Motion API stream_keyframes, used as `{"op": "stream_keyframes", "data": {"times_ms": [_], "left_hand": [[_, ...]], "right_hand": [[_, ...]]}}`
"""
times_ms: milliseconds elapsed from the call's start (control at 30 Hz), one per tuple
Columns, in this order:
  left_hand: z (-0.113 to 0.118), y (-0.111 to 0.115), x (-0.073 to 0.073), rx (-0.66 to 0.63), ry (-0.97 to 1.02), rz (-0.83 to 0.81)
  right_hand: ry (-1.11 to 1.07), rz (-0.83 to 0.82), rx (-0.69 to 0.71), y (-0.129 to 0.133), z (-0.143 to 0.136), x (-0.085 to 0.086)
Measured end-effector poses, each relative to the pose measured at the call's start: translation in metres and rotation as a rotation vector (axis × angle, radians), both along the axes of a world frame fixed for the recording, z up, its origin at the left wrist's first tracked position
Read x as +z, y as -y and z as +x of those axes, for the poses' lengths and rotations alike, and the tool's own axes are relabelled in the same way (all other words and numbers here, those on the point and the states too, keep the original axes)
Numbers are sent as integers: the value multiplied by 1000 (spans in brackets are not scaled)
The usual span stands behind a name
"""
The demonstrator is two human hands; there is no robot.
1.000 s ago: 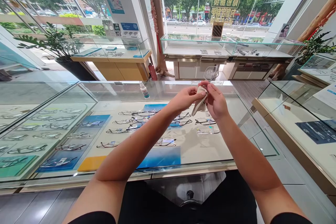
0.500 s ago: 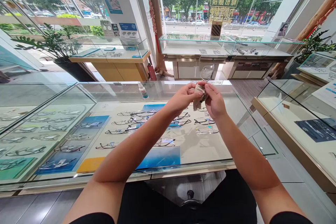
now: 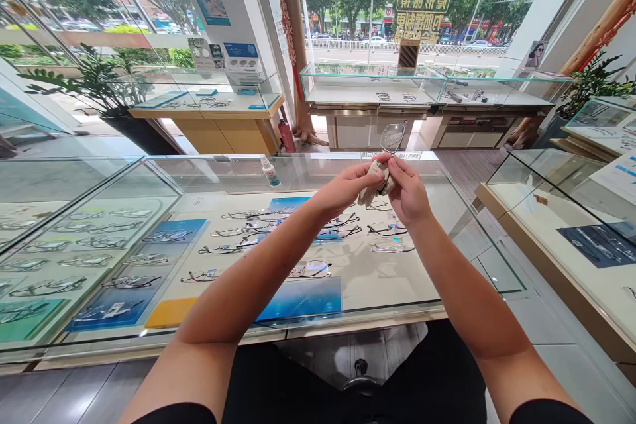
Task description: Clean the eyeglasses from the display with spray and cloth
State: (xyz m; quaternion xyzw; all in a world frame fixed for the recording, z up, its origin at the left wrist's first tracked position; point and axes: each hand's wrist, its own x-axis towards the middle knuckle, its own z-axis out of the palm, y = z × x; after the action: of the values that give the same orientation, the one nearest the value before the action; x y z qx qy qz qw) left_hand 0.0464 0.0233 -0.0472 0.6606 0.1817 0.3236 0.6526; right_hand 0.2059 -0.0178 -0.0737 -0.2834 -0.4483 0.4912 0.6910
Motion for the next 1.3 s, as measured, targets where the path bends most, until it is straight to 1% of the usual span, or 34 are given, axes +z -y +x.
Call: {"op": "stream_keyframes", "data": {"times_ms": [67,233,367,467,633,767,933,1133,1200,1300], "left_hand": [[0,1,0,-8,6,31],[1,2,0,55,-7,98],[2,4,-1,83,6,120],[3,5,-1,117,12,171],[4,6,-2,137,27,255],[2,5,-3,115,-3,233],[2,5,-4,103,-56,188],[5,6,-7,106,-9,185],[7,7,-7,132,13,200],[10,11,-8,182,48,228]], "right_hand": [[5,1,-6,0,0,0],[3,5,7,1,1,2],[20,38,0,1,1,1],[14,58,-1,0,1,0],[23,27,-23,0,1,2],[9,-10,-10,2,0,4],[-2,-13,-22,1,0,3],[-42,-30,17,0,0,2],[-9,-16,19,2,1,3],[96,25,-15,6,1,5]]}}
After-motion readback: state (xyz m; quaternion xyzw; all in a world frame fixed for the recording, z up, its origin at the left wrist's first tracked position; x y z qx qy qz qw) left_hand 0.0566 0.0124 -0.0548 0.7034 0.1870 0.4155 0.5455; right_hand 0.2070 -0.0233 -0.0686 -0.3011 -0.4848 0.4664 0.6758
